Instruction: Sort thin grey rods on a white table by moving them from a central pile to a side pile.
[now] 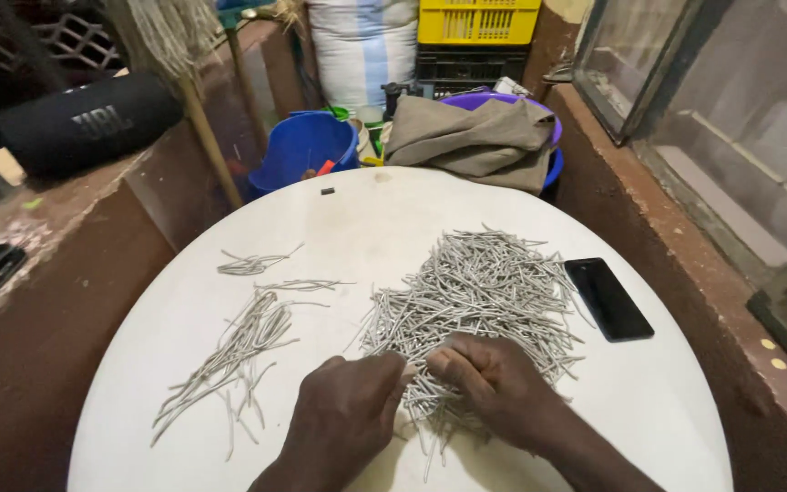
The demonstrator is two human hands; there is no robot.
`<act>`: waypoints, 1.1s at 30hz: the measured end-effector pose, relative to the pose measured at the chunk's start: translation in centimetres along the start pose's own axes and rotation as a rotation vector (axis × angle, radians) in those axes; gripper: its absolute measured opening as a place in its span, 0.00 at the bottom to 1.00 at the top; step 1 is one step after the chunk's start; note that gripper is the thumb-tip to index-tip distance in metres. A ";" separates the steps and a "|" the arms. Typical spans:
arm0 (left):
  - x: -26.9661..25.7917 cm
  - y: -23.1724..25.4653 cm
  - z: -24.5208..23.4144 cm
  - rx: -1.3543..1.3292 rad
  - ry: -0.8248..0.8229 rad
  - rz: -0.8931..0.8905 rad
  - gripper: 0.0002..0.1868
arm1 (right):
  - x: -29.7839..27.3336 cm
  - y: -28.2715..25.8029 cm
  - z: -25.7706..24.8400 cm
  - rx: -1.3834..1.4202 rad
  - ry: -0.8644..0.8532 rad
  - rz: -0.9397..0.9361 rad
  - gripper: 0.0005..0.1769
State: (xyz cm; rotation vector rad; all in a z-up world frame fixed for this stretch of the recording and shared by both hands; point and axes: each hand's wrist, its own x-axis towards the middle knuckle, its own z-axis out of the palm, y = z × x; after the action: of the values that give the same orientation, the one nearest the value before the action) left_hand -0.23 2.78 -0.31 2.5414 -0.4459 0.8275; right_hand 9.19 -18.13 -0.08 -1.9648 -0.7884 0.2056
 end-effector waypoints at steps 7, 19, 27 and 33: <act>0.1 2.9 1.2 -0.348 0.151 -0.743 0.22 | -0.8 -1.4 7.0 0.903 0.060 0.001 0.23; 0.4 -0.4 0.9 0.015 0.014 0.042 0.12 | 0.1 -1.4 2.4 -0.036 0.042 -0.019 0.23; 1.1 -0.1 0.5 -0.288 -0.129 -0.503 0.15 | 2.7 5.3 1.2 -0.213 -0.130 -0.517 0.39; -0.4 -1.6 1.3 -0.217 -0.140 0.165 0.09 | 0.6 1.9 -3.1 -0.281 -0.247 -0.029 0.29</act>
State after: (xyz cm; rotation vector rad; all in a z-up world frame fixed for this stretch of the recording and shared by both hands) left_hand 0.75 3.60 -1.95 2.3919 -0.7563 0.6214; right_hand 11.93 -20.65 0.03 -2.2166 -1.0522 0.3401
